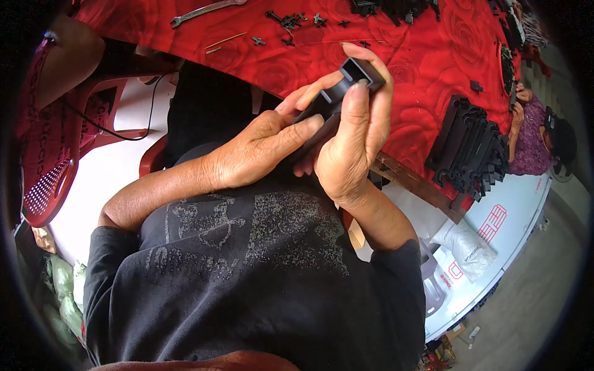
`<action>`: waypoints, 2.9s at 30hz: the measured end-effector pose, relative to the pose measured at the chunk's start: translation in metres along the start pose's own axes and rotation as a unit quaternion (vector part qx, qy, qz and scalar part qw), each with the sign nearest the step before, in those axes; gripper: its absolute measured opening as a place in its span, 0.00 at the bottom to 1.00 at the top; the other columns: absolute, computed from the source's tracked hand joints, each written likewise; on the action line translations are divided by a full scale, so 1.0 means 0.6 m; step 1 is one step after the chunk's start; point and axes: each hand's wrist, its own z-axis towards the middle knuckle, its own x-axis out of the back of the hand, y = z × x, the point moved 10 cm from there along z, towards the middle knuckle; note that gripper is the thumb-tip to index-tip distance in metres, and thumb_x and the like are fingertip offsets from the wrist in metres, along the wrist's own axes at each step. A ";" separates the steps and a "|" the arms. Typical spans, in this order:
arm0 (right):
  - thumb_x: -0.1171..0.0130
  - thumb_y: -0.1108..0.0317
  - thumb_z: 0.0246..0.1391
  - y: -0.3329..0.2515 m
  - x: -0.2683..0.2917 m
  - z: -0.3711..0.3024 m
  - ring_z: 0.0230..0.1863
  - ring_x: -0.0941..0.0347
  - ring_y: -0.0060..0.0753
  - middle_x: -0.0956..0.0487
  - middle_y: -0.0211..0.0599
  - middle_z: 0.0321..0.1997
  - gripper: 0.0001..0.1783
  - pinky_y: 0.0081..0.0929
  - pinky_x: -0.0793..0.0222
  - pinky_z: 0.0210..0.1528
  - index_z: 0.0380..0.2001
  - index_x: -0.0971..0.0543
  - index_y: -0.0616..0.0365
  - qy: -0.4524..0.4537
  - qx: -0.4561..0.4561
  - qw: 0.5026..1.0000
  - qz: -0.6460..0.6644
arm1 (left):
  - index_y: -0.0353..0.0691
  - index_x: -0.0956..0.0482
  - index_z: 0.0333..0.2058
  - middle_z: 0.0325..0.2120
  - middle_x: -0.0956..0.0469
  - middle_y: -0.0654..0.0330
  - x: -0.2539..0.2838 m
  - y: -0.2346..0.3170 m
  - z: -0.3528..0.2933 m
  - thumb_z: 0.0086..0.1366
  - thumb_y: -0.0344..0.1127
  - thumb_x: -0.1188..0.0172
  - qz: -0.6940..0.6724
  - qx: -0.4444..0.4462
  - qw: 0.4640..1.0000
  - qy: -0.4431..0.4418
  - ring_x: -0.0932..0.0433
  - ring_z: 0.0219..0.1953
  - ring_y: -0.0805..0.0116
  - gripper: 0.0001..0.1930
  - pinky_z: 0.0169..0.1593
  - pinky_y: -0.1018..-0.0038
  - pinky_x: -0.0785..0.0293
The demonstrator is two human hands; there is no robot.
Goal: The person uses a wrench on a small piece inside a black plastic housing. Then, the person fits small plastic components into the housing and presses them into place by hand.
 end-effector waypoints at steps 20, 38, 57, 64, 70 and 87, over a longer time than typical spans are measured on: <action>0.63 0.50 0.76 0.003 0.036 -0.004 0.31 0.24 0.41 0.26 0.40 0.32 0.29 0.40 0.25 0.40 0.67 0.40 0.63 0.031 -0.002 1.000 -0.006 | 0.26 0.27 0.56 0.28 0.19 0.57 -0.003 0.002 0.004 0.79 0.45 0.51 0.038 -0.028 0.999 -0.020 0.19 0.28 0.71 0.23 0.35 0.72 0.20; 0.64 0.51 0.76 -0.015 0.028 -0.018 0.26 0.25 0.40 0.27 0.42 0.31 0.30 0.37 0.25 0.32 0.66 0.40 0.66 0.076 0.030 0.996 -0.036 | 0.28 0.21 0.34 0.20 0.21 0.58 -0.011 0.003 0.005 0.79 0.46 0.52 0.045 0.000 0.998 -0.032 0.21 0.24 0.69 0.24 0.33 0.70 0.23; 0.64 0.51 0.75 -0.006 0.027 -0.023 0.29 0.23 0.43 0.26 0.42 0.31 0.31 0.40 0.23 0.38 0.69 0.43 0.64 0.055 0.001 0.998 -0.018 | 0.27 0.20 0.31 0.19 0.22 0.57 -0.009 0.001 -0.001 0.79 0.47 0.54 0.067 -0.011 0.997 -0.025 0.21 0.24 0.68 0.27 0.34 0.68 0.23; 0.64 0.52 0.76 -0.011 0.022 -0.021 0.29 0.22 0.43 0.26 0.43 0.32 0.31 0.41 0.22 0.38 0.69 0.44 0.64 0.043 0.006 0.999 -0.024 | 0.28 0.21 0.27 0.18 0.21 0.54 -0.009 0.010 0.000 0.77 0.48 0.55 0.081 -0.021 0.996 -0.017 0.19 0.24 0.63 0.28 0.34 0.65 0.22; 0.65 0.52 0.76 -0.008 0.020 -0.021 0.29 0.22 0.43 0.26 0.43 0.32 0.31 0.41 0.22 0.38 0.69 0.44 0.64 0.036 0.012 0.999 -0.021 | 0.28 0.21 0.25 0.17 0.22 0.53 -0.007 0.006 0.002 0.76 0.48 0.56 0.080 -0.017 0.997 -0.013 0.19 0.23 0.62 0.29 0.34 0.65 0.22; 0.66 0.53 0.76 -0.008 0.002 -0.024 0.27 0.23 0.41 0.26 0.43 0.30 0.29 0.39 0.22 0.36 0.68 0.44 0.64 0.031 0.023 0.998 -0.047 | 0.39 0.35 0.69 0.30 0.26 0.60 -0.011 -0.010 -0.007 0.72 0.36 0.60 0.037 0.036 0.997 -0.052 0.29 0.28 0.77 0.28 0.35 0.78 0.30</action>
